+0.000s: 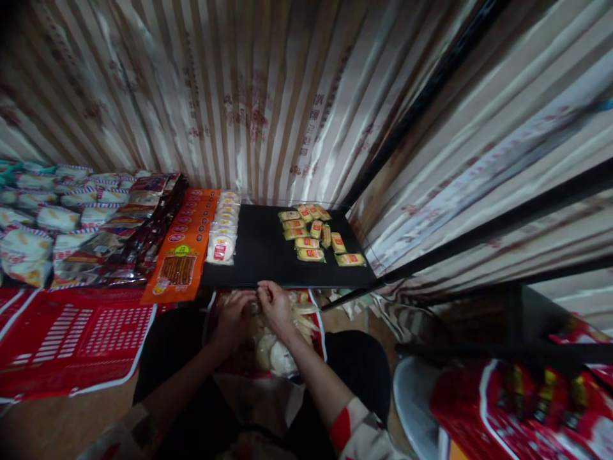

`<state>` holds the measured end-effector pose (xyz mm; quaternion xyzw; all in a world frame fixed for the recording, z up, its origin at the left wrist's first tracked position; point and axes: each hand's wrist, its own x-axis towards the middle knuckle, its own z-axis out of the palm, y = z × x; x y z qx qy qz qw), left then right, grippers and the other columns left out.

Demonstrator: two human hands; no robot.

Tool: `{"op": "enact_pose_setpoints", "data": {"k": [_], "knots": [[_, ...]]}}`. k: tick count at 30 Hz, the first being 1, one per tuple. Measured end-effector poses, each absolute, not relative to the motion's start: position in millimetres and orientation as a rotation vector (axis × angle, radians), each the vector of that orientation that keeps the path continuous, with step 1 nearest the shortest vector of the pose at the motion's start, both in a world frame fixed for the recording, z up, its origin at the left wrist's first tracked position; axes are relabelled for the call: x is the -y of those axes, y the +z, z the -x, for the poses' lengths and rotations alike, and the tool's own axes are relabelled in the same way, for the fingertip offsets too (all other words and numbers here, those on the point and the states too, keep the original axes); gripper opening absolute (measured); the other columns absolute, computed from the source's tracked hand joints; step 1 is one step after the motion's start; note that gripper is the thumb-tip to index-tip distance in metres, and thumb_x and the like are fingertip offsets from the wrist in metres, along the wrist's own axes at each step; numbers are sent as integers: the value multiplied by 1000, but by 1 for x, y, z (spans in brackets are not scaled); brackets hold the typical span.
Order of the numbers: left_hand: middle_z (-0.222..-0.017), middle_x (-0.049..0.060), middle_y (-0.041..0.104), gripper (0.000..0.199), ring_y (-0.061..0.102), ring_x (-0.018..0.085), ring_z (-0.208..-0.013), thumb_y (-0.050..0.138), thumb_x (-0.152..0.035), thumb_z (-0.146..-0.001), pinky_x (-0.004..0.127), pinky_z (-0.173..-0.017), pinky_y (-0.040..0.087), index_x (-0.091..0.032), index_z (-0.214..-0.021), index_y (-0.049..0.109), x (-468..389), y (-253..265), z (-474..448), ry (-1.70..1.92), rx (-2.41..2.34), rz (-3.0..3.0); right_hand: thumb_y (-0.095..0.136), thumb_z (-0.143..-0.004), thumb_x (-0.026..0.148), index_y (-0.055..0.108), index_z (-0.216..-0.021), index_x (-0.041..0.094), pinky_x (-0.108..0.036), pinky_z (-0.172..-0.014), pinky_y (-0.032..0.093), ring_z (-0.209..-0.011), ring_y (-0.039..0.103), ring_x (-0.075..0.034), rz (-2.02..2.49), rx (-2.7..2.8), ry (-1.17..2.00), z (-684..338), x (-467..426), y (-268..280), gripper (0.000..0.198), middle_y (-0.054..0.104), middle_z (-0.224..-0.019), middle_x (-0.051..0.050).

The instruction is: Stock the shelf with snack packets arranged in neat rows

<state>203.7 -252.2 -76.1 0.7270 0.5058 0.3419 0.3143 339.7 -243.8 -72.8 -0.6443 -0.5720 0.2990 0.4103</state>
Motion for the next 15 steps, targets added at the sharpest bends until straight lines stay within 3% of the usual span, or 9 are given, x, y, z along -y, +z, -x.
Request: {"op": "enact_pose_setpoints", "data": {"k": [3,9,15], "knots": [[-103,8,63,34,56,18,-102,35,-5,-76,34,-95,44,-17,-94,62,263,-86,-219,752,-1288,-1938,44,-85,27,65,-92,18,-34,-89,43,-94,58,-20,1747,1652,519,-365,270,-83,24,66,-94,-9],[-108,14,63,43,57,24,-105,37,1,-67,36,-96,43,-11,-100,62,270,-96,-237,636,-1326,-1926,44,-85,23,64,-107,16,-34,-97,38,-111,52,-22,1967,1795,431,-393,274,-91,31,61,-116,-12],[-107,14,64,38,56,22,-105,38,-2,-70,36,-98,41,-11,-99,62,271,-91,-238,549,-1323,-1928,35,-91,31,64,-109,18,-29,-85,43,-98,62,-20,2220,1752,614,-397,256,-89,37,68,-105,-11]]}}
